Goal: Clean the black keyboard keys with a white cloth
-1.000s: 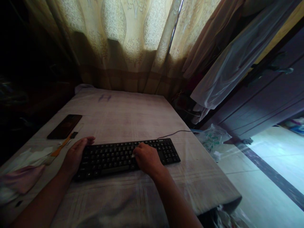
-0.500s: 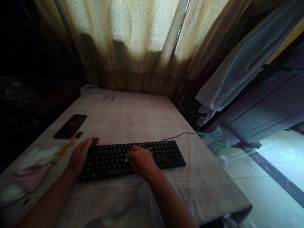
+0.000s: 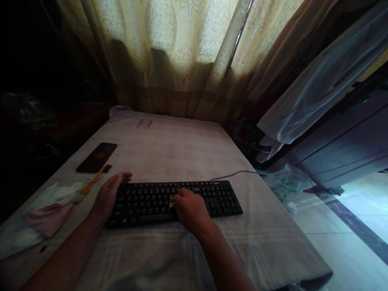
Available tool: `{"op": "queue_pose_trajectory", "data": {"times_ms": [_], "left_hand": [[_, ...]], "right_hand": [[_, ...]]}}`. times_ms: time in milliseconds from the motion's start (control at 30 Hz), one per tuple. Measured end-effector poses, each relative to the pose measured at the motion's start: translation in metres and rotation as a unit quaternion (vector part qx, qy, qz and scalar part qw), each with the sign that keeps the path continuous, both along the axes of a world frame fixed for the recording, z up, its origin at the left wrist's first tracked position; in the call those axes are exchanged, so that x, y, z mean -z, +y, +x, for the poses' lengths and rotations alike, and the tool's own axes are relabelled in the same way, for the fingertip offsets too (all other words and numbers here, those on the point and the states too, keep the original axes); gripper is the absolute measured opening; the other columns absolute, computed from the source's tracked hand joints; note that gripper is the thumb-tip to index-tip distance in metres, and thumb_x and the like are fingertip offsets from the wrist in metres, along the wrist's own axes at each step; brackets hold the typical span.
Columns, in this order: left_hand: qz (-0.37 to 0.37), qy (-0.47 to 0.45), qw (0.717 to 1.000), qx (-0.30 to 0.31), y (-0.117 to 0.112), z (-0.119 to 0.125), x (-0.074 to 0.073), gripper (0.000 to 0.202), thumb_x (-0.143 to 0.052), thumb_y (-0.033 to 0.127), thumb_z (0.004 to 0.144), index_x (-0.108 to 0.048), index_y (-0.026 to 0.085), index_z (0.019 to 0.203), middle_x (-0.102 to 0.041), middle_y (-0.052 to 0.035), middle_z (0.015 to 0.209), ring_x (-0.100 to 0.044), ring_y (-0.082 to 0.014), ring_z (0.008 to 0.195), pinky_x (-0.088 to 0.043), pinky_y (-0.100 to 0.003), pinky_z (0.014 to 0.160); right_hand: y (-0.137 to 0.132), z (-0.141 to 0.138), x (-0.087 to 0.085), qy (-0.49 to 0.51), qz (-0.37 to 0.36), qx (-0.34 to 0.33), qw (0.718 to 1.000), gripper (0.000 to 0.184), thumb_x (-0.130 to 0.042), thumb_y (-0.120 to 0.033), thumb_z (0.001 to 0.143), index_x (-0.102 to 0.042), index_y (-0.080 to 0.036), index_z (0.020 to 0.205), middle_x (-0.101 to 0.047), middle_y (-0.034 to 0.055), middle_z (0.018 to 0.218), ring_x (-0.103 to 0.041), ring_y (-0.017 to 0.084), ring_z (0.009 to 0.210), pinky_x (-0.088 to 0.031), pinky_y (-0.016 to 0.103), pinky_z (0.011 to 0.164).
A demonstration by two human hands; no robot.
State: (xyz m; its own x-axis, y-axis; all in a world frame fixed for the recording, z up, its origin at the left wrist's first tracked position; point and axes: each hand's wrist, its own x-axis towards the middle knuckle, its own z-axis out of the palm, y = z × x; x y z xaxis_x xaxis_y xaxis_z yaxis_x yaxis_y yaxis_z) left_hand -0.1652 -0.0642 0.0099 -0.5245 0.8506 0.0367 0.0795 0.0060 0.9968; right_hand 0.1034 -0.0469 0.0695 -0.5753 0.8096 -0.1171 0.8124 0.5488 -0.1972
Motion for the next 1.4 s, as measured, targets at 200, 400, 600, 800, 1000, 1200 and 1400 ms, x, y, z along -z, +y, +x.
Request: {"op": "queue_pose_trajectory", "data": {"times_ms": [200,400,600,800,1000,1200,1400], "left_hand": [[-0.001,-0.009,1.000,-0.001,0.000,0.000,0.001,0.053,-0.060,0.068,0.076,-0.073,0.021,0.096,-0.075,-0.0097,0.105,-0.068,-0.0293,0.101,-0.049,-0.044,0.096],[-0.001,-0.004,1.000,0.004,0.000,0.001,-0.001,0.054,-0.059,0.068,0.076,-0.073,0.020,0.097,-0.075,-0.0099,0.105,-0.068,-0.0295,0.101,-0.049,-0.045,0.095],[0.001,0.002,1.000,0.008,-0.001,0.001,-0.001,0.052,-0.057,0.066,0.078,-0.072,0.020,0.097,-0.075,-0.0101,0.106,-0.067,-0.0293,0.103,-0.048,-0.045,0.097],[-0.001,-0.002,1.000,0.009,-0.002,0.000,-0.002,0.051,-0.057,0.066,0.079,-0.072,0.020,0.097,-0.075,-0.0099,0.106,-0.067,-0.0294,0.103,-0.048,-0.046,0.097],[0.010,-0.030,1.000,0.002,0.000,-0.002,0.003,0.051,-0.059,0.065,0.079,-0.073,0.019,0.096,-0.074,-0.0091,0.103,-0.067,-0.0286,0.099,-0.049,-0.045,0.094],[0.040,-0.091,0.995,-0.030,0.005,-0.005,0.011,0.042,-0.058,0.057,0.085,-0.072,0.019,0.093,-0.074,-0.0096,0.102,-0.067,-0.0256,0.100,-0.050,-0.040,0.095],[0.053,-0.173,0.982,-0.050,0.007,-0.007,0.007,0.037,-0.061,0.052,0.085,-0.071,0.017,0.089,-0.074,-0.0087,0.095,-0.068,-0.0222,0.092,-0.052,-0.036,0.089]], "right_hand": [[0.001,-0.011,-0.005,0.040,0.012,-0.014,0.999,0.031,-0.054,-0.014,0.091,-0.073,-0.025,0.113,-0.069,0.0063,0.111,-0.066,0.020,0.095,-0.047,0.028,0.080],[0.000,-0.042,-0.002,0.054,0.010,-0.050,0.997,0.029,-0.052,-0.017,0.094,-0.072,-0.025,0.114,-0.068,0.0070,0.113,-0.066,0.020,0.096,-0.047,0.029,0.079],[-0.001,-0.061,0.000,0.020,0.007,-0.070,0.997,0.027,-0.051,-0.023,0.096,-0.074,-0.028,0.110,-0.068,0.0059,0.108,-0.065,0.020,0.092,-0.045,0.028,0.072],[0.004,-0.052,-0.005,-0.007,0.000,-0.068,0.998,0.027,-0.052,-0.020,0.094,-0.077,-0.027,0.102,-0.069,0.0063,0.103,-0.066,0.020,0.088,-0.045,0.028,0.071],[0.006,-0.053,-0.010,-0.005,-0.005,-0.069,0.998,0.030,-0.050,-0.018,0.093,-0.075,-0.026,0.107,-0.069,0.0070,0.108,-0.067,0.021,0.092,-0.047,0.030,0.076],[0.000,-0.071,-0.002,0.063,-0.014,-0.072,0.995,0.033,-0.053,-0.018,0.092,-0.070,-0.026,0.120,-0.068,0.0069,0.119,-0.065,0.021,0.102,-0.048,0.031,0.084],[0.002,-0.068,0.000,0.037,-0.021,-0.076,0.996,0.030,-0.052,-0.018,0.093,-0.074,-0.026,0.112,-0.069,0.0072,0.114,-0.066,0.021,0.097,-0.048,0.030,0.080]]}}
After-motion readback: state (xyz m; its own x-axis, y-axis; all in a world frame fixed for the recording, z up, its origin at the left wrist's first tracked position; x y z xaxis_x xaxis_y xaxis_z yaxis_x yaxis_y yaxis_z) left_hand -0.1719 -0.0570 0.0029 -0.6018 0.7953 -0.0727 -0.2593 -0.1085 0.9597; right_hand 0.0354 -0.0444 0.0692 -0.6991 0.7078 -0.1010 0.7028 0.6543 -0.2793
